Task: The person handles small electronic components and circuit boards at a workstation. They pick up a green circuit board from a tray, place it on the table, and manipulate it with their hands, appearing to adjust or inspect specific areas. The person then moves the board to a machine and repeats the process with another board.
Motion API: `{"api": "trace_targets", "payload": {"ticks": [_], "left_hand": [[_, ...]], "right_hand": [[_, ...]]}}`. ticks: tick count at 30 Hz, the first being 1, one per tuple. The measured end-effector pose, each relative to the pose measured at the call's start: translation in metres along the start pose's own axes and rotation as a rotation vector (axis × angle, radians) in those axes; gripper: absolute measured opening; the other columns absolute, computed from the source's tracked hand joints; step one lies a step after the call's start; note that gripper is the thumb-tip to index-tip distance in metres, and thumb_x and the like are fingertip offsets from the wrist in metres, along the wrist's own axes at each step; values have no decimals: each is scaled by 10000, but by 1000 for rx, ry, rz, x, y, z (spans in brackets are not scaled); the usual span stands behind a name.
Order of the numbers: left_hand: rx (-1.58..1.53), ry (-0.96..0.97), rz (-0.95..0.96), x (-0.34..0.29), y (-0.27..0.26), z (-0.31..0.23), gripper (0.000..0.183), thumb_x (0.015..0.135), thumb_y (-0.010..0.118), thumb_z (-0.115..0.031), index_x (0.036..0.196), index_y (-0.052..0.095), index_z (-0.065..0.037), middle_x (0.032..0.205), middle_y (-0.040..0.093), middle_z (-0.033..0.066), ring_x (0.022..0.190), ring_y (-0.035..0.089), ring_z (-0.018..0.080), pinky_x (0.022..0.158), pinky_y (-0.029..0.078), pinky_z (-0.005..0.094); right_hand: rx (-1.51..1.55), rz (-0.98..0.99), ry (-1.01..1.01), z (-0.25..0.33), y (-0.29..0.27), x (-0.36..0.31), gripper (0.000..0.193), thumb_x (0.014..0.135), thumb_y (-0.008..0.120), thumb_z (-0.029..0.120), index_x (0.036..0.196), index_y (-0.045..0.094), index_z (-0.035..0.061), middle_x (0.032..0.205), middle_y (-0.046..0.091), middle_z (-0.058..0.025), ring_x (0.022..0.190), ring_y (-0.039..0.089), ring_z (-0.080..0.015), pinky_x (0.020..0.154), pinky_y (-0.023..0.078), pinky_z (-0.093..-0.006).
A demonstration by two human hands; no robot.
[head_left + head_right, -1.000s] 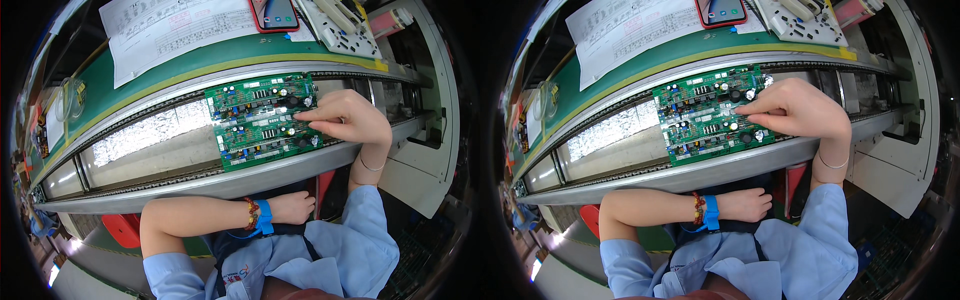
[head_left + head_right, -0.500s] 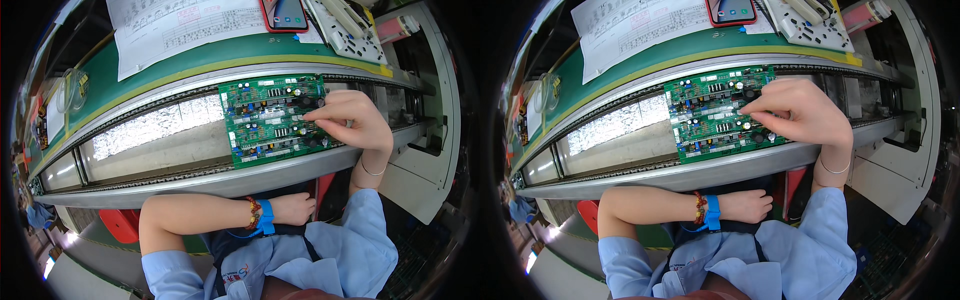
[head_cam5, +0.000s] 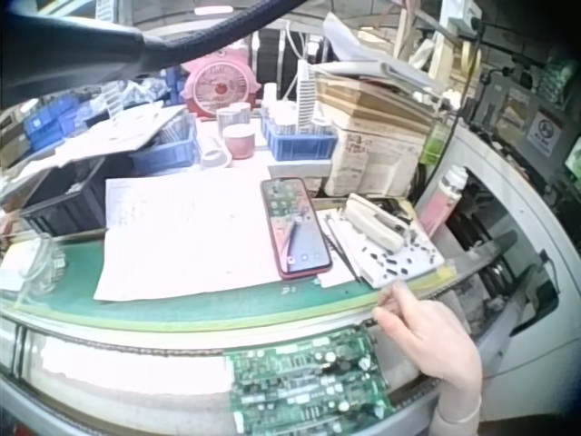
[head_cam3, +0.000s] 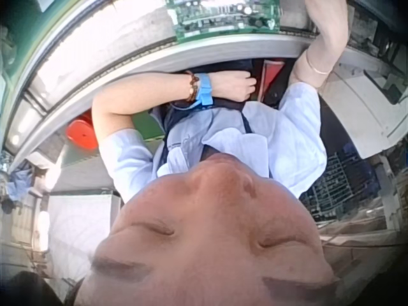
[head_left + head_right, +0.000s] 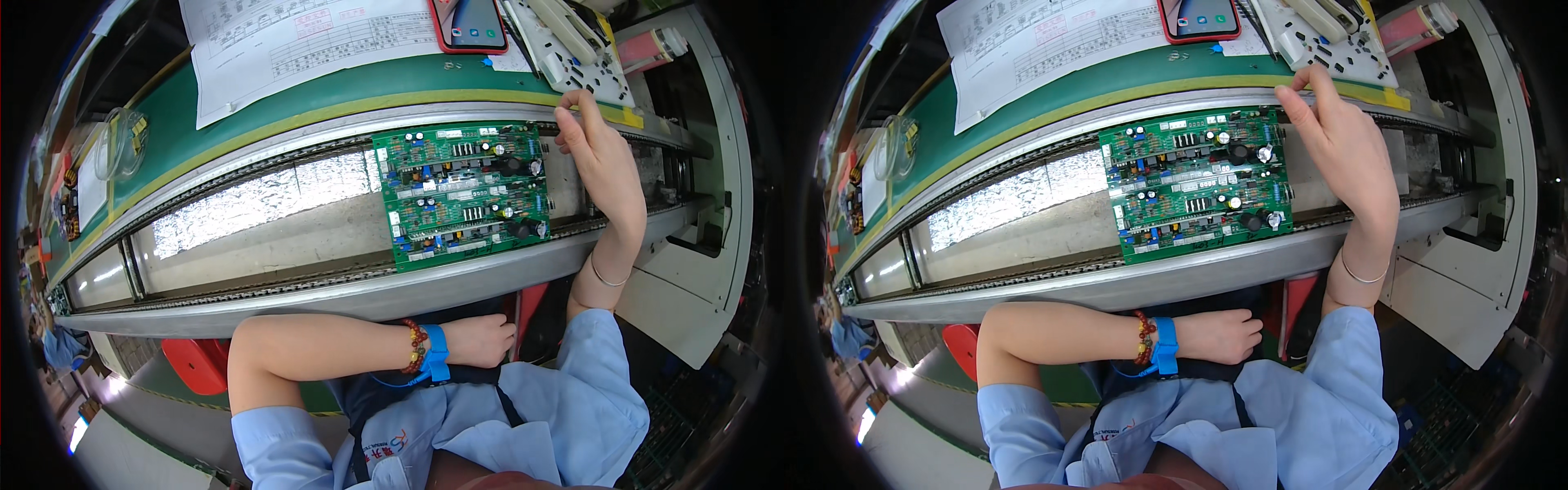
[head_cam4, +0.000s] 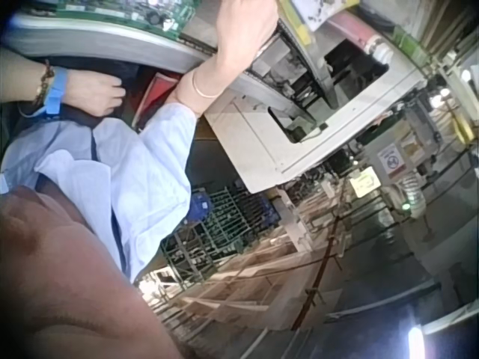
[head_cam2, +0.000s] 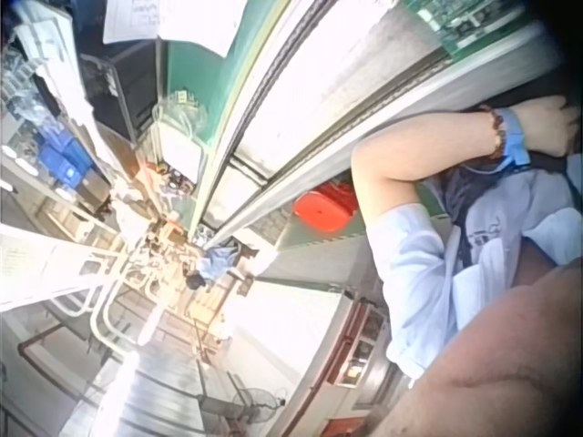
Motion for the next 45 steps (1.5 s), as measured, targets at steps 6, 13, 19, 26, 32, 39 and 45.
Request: {"api": "trace_targets", "payload": {"ticks": [6,13,19,26,32,39,45], "left_hand": [[4,-3,-15,1,0,2,108,652,581,-160,642,651,-78,732,580,16,775,499,184,623,377,278],[6,9,15,12,4,6,116,662,581,-160,650,655,-71,746,589,21,789,504,187,624,376,280],[40,0,39,28,15,9,109,673,583,-161,652,649,-78,739,573,12,788,497,181,629,371,273],[78,-12,35,44,24,14,95,686,586,-171,642,632,-99,708,527,-12,779,481,163,637,364,262],[81,-18,28,47,25,15,98,685,585,-173,636,627,-99,705,527,-9,776,482,164,636,365,265],[74,-19,41,44,24,14,92,686,584,-164,644,634,-99,709,536,-7,780,487,166,637,367,267],[79,-18,94,42,26,15,85,686,586,-154,657,641,-96,724,549,-4,782,491,169,634,371,268]], "right_hand": [[13,150,34,-3,10,1,444,921,400,482,1010,446,50,568,521,-138,586,557,-324,557,397,-398],[87,161,-4,-8,10,3,415,927,407,453,998,448,47,544,521,-117,549,567,-291,530,405,-368],[180,207,-114,-10,12,-1,332,938,421,384,974,436,55,547,523,-113,538,559,-284,508,392,-352],[219,185,-248,-23,10,-5,297,940,423,349,980,427,56,514,465,-118,495,493,-303,493,338,-374],[218,187,-249,-26,10,-6,289,936,435,343,974,435,56,501,448,-110,490,486,-294,489,328,-372],[196,188,-251,-22,9,-7,283,930,452,334,976,440,55,513,459,-110,490,494,-281,484,330,-365],[252,194,-255,-21,13,-6,280,929,459,324,990,447,51,542,503,-106,506,519,-254,491,358,-343]]}}
Point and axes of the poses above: each hand's wrist, its own x-axis towards the middle knuckle, its own y-axis out of the palm, z = x × y, the point moved 6 cm from there along x, towards the middle knuckle
